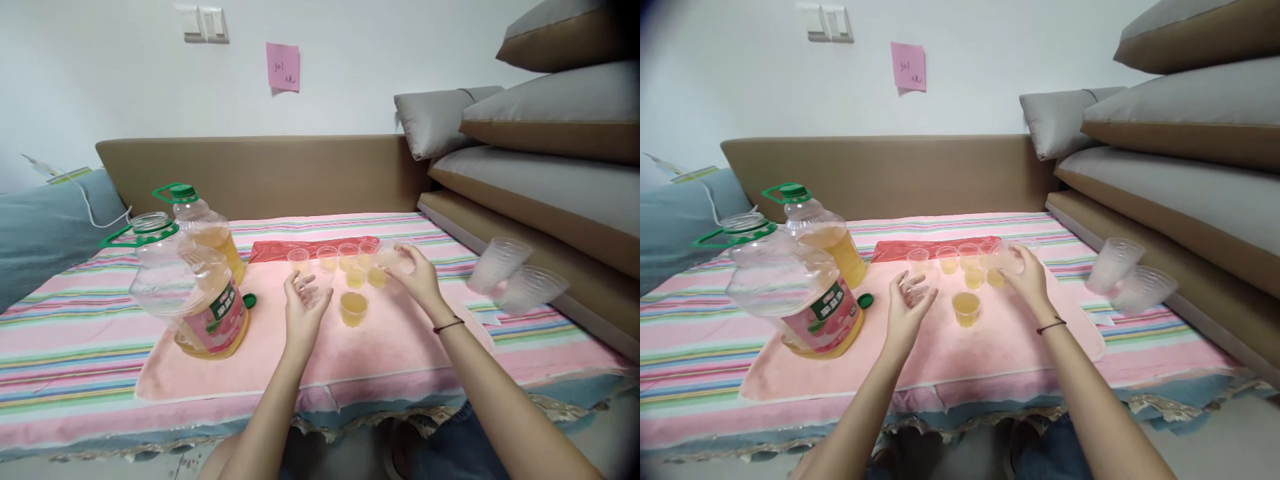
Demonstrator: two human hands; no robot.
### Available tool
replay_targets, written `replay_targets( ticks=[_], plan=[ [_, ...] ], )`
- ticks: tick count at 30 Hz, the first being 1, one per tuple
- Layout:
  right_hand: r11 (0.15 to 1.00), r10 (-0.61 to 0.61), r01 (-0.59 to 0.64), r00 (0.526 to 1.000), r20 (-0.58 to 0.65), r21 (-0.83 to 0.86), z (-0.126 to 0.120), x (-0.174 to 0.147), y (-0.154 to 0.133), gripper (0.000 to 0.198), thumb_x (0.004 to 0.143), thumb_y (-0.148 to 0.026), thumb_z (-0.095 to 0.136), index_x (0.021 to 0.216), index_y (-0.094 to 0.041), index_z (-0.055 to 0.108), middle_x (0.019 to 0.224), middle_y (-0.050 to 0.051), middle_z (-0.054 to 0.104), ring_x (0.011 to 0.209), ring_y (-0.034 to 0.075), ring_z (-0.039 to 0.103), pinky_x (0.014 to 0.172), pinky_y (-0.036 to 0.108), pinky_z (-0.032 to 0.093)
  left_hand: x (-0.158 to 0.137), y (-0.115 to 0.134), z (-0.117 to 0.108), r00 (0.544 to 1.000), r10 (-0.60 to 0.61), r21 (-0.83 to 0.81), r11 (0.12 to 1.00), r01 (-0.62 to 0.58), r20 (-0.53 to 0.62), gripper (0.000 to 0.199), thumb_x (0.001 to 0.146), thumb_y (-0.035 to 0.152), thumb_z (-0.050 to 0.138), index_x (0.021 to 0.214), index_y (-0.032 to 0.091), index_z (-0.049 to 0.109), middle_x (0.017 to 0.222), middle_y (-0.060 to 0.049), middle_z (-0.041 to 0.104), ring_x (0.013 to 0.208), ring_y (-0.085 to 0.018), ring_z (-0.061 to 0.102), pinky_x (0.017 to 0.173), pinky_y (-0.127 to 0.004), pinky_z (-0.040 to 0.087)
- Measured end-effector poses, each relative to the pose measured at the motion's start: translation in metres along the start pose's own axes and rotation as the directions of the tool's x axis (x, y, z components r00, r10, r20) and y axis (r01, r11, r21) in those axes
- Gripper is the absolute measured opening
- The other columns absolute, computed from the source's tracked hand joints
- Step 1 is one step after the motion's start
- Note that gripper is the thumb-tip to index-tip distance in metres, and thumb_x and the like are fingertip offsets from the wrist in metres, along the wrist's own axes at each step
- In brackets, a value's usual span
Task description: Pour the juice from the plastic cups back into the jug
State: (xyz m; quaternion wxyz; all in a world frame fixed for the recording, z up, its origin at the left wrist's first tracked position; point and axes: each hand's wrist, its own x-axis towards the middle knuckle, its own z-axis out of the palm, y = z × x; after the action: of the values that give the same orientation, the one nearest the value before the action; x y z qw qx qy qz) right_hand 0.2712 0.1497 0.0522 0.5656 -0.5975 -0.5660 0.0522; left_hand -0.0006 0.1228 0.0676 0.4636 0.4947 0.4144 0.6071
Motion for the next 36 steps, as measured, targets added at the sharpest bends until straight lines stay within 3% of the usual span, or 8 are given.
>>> replay_targets(
  ticks=[8, 15, 18, 21, 26, 28, 32, 36],
  plan=[
    [0.758, -0.312, 0.493, 0.849, 0.426, -0.428, 0.013, 0.042, 0.001, 0.049, 0.075, -0.015, 0.06, 0.124, -0.02, 0.063, 0.126, 0.01, 0.068, 0.117, 0.034, 0.057, 0.1, 0.053, 0.041, 0.007, 0.001, -0.008, 0.999, -0.041, -0.022, 0.999, 0.04, -0.03, 0.078, 0.065, 0.038, 0.081, 0.127, 0.024, 0.037, 0.124, -0.012, 0.059, 0.096, -0.018, 0.059, 0.09, -0.038, 0.049],
    [0.355, -0.527, 0.861, 0.505, 0.684, -0.363, 0.025, 0.058, -0.016, 0.054, 0.082, 0.004, 0.045, 0.125, -0.023, 0.063, 0.128, 0.008, 0.068, 0.121, 0.026, 0.054, 0.113, 0.055, 0.028, 0.005, 0.0, -0.002, 0.998, -0.052, -0.035, 0.998, 0.051, -0.027, 0.077, 0.068, 0.037, 0.081, 0.129, 0.024, 0.036, 0.126, -0.012, 0.059, 0.099, -0.019, 0.06, 0.091, -0.038, 0.049],
    [0.263, -0.562, 0.905, 0.426, 0.709, -0.335, 0.027, 0.06, -0.019, 0.054, 0.084, 0.006, 0.043, 0.125, -0.023, 0.063, 0.13, 0.007, 0.067, 0.126, 0.026, 0.051, 0.115, 0.054, 0.026, 0.004, 0.001, -0.001, 0.998, -0.051, -0.034, 0.998, 0.05, -0.024, 0.076, 0.068, 0.036, 0.081, 0.128, 0.024, 0.037, 0.125, -0.012, 0.059, 0.099, -0.019, 0.06, 0.091, -0.038, 0.049],
    [0.333, -0.579, 0.865, 0.501, 0.643, -0.375, 0.026, 0.054, -0.018, 0.052, 0.084, 0.004, 0.045, 0.125, -0.023, 0.064, 0.132, 0.005, 0.066, 0.129, 0.028, 0.048, 0.115, 0.054, 0.026, 0.004, 0.002, -0.002, 0.998, -0.057, -0.027, 0.998, 0.056, -0.018, 0.076, 0.068, 0.035, 0.081, 0.128, 0.024, 0.037, 0.125, -0.012, 0.06, 0.099, -0.019, 0.06, 0.092, -0.039, 0.049],
    [0.812, -0.37, 0.445, 0.893, 0.257, -0.377, 0.023, 0.029, -0.006, 0.046, 0.075, -0.014, 0.063, 0.12, -0.021, 0.067, 0.121, 0.012, 0.066, 0.118, 0.034, 0.05, 0.103, 0.054, 0.039, 0.007, 0.001, -0.005, 0.998, -0.063, -0.036, 0.997, 0.063, -0.006, 0.072, 0.067, 0.033, 0.082, 0.125, 0.024, 0.04, 0.123, -0.01, 0.061, 0.098, -0.018, 0.061, 0.091, -0.038, 0.049],
    [0.945, -0.189, 0.212, 0.975, 0.114, -0.248, 0.023, 0.017, 0.0, 0.047, 0.07, -0.029, 0.072, 0.116, -0.022, 0.068, 0.118, 0.012, 0.066, 0.115, 0.036, 0.051, 0.103, 0.057, 0.039, 0.008, 0.0, -0.005, 0.998, -0.066, -0.044, 0.997, 0.066, -0.006, 0.072, 0.065, 0.031, 0.083, 0.124, 0.024, 0.041, 0.121, -0.01, 0.062, 0.097, -0.018, 0.061, 0.09, -0.037, 0.05],
    [0.993, 0.106, -0.106, 0.994, 0.011, 0.042, 0.018, -0.007, -0.01, 0.067, 0.067, -0.054, 0.075, 0.122, -0.018, 0.059, 0.121, 0.015, 0.066, 0.105, 0.032, 0.062, 0.092, 0.053, 0.051, 0.005, 0.0, -0.005, 0.998, -0.049, -0.029, 0.998, 0.051, 0.045, 0.066, 0.062, 0.031, 0.085, 0.117, 0.022, 0.05, 0.12, -0.01, 0.063, 0.094, -0.018, 0.062, 0.089, -0.038, 0.051],
    [0.775, 0.351, -0.377, 0.924, 0.15, 0.507, 0.004, -0.032, -0.056, 0.062, 0.064, -0.048, 0.083, 0.116, -0.024, 0.06, 0.129, 0.01, 0.065, 0.122, 0.027, 0.061, 0.106, 0.044, 0.049, -0.002, 0.003, -0.003, 0.976, -0.041, 0.008, 0.999, 0.041, 0.216, 0.06, 0.062, 0.029, 0.085, 0.114, 0.02, 0.057, 0.12, -0.012, 0.066, 0.094, -0.019, 0.064, 0.089, -0.039, 0.053]
  ],
)
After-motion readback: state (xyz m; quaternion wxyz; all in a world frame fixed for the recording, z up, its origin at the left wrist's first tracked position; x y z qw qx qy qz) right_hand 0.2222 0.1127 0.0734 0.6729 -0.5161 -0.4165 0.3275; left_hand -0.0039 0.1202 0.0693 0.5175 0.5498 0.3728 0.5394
